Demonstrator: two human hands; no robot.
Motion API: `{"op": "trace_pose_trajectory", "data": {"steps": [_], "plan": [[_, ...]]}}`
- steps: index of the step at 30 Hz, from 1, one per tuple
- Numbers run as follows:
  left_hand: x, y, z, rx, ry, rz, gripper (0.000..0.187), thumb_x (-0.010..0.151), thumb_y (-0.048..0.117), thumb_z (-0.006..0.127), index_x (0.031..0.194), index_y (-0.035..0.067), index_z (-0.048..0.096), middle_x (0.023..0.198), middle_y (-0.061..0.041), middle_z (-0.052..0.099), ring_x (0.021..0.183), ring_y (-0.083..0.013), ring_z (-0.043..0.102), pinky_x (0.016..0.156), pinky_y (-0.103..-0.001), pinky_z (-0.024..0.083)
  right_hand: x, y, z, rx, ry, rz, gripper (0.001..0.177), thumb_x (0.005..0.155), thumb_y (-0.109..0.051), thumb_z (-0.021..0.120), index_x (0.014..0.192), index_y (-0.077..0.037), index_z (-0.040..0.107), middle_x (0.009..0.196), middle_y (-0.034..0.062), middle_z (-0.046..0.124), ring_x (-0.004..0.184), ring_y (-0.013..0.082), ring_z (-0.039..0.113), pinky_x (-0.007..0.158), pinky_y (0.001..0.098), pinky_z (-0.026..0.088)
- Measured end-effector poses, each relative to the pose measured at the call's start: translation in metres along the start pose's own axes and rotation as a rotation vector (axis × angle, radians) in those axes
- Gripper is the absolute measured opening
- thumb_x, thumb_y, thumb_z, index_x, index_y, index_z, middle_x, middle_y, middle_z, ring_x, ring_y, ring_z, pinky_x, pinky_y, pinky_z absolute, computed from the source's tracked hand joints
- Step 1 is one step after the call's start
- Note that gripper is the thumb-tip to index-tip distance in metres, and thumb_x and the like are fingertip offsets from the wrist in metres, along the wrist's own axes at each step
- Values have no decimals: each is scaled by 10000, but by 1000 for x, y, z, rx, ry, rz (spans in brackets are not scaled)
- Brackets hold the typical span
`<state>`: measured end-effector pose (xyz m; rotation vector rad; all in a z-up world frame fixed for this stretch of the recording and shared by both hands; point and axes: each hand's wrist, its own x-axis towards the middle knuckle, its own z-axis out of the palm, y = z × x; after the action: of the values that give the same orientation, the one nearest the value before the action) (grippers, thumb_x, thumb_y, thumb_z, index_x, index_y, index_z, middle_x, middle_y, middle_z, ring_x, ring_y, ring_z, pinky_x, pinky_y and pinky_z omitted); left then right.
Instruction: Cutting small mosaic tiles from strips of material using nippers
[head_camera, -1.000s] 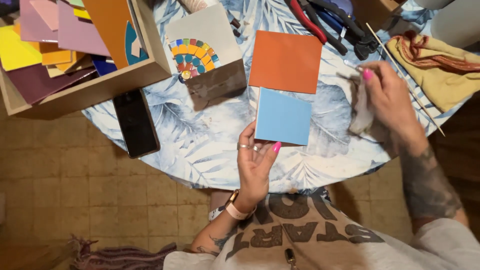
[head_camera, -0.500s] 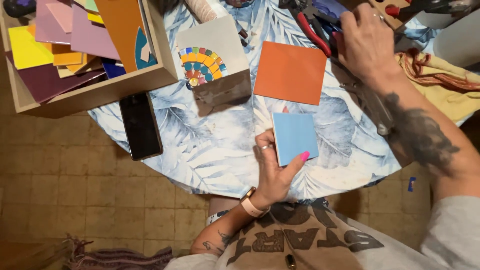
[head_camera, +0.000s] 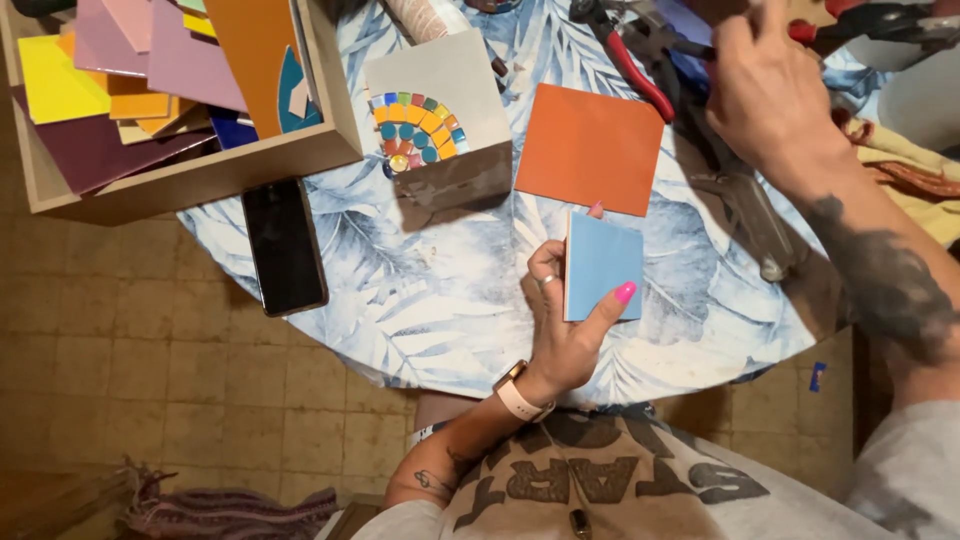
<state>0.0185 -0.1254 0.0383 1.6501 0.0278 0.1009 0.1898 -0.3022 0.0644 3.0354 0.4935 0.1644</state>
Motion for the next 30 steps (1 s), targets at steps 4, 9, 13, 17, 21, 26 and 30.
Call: {"op": "trace_pose_trajectory", "data": {"steps": [4, 9, 13, 17, 21, 26, 30], "plan": [[1, -6, 2, -408, -92, 106, 479, 842, 219, 504, 1194, 92, 205, 1339, -175, 295, 1239, -281, 331, 986, -385, 320, -20, 23, 18, -53, 243, -53, 407, 679, -24, 634, 1047, 21, 469, 949, 204, 427, 583, 416, 525, 447, 488, 437], [5, -5, -4, -590, -154, 77, 542, 846, 207, 530, 1281, 94, 228, 1293, -161, 360, 1215, -279, 375, 1004, -440, 351, -46, 41, 26, 100, 639, -239, 99, 991, 28, 543, 1041, 112, 525, 883, 218, 565, 716, 275, 561, 569, 324, 500], [6, -6, -12, -812, -200, -116, 661, 781, 186, 572, 1321, 70, 210, 1289, -151, 363, 1155, -261, 391, 932, -383, 378, -87, 22, 17, 641, 588, -101, 35, 1008, 180, 510, 1035, 182, 487, 843, 270, 567, 597, 266, 529, 470, 290, 425], [9, -12, -16, -1005, -268, -56, 666, 809, 176, 545, 1348, 39, 179, 1283, -137, 349, 1251, -287, 290, 1009, -439, 291, -114, -2, 12, 1567, 310, 137, 86, 946, -82, 464, 1010, -111, 415, 799, 61, 531, 482, 47, 421, 376, 145, 330], [14, -16, -21, -1262, -289, -113, 704, 781, 142, 539, 1360, 49, 151, 1269, -100, 331, 1299, -257, 235, 1048, -436, 242, -135, -14, 36, 2435, -22, -33, 174, 861, 6, 409, 988, -112, 420, 808, 221, 494, 469, 104, 333, 370, 145, 253], [11, -15, -34, -1252, -222, -58, 628, 786, 178, 547, 1311, 34, 234, 1243, -113, 380, 1264, -269, 296, 1031, -437, 260, -146, -23, 9, 2445, -300, -40, 454, 784, -338, 476, 1155, -110, 348, 683, 137, 392, 468, 126, 314, 356, 171, 268], [7, -17, -41, -1249, -156, -18, 644, 763, 223, 545, 1301, 40, 242, 1322, -141, 293, 1295, -310, 241, 1053, -472, 217, -157, -20, -9, 2284, -553, 68, 315, 500, -195, 625, 648, -74, 374, 636, 146, 397, 428, 84, 195, 322, 201, 114]]}}
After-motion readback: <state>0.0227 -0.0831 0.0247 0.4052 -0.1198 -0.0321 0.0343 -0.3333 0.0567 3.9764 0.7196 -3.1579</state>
